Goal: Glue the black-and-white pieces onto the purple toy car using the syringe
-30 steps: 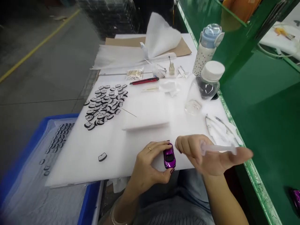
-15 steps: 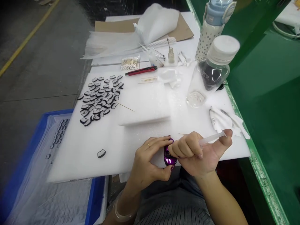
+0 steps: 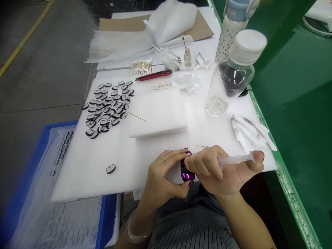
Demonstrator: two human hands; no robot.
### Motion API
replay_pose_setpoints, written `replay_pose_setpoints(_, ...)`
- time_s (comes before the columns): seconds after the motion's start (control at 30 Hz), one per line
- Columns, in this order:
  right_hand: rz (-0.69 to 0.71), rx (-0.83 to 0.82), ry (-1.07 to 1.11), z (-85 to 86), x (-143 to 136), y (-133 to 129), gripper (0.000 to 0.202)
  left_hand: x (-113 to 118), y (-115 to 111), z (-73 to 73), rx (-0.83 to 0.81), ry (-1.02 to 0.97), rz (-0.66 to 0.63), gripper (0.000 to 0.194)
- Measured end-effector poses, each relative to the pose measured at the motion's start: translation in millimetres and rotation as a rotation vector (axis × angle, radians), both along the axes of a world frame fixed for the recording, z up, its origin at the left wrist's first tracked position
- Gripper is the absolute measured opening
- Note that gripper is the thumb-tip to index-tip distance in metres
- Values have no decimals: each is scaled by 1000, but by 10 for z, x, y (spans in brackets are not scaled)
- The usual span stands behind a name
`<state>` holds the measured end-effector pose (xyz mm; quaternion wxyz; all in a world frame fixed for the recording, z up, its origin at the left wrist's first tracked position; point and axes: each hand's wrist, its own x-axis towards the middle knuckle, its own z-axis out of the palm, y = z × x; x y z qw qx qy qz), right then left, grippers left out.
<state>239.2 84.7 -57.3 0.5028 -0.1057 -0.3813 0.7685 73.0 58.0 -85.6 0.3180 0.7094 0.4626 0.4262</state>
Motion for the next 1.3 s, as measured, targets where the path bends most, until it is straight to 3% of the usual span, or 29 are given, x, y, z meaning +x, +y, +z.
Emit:
replay_pose_setpoints(0.23, -84, 35, -62, 57, -47, -85, 64, 4, -6, -9, -11, 5, 2, 49)
replay_pose_setpoints(0.4, -11, 69, -236, 152, -11, -107, 60, 5, -21, -25, -7, -3, -1, 50)
replay_pose_setpoints(0.63, -65, 82, -384, 288, 12, -127, 61, 17, -17, -23, 15, 18, 8, 49)
replay_pose_setpoints(0.77, -12, 86, -466, 341, 32, -134, 65, 31, -15, -16, 26, 42, 12, 48)
replay_pose_setpoints(1.2, 31, -80, -510, 452, 16, -228, 66, 37, -38, -49, 46, 57, 14, 47)
replay_pose_setpoints(1.3, 24, -50, -465, 459, 7, -142, 66, 19, -46, -52, 40, 82, -1, 46)
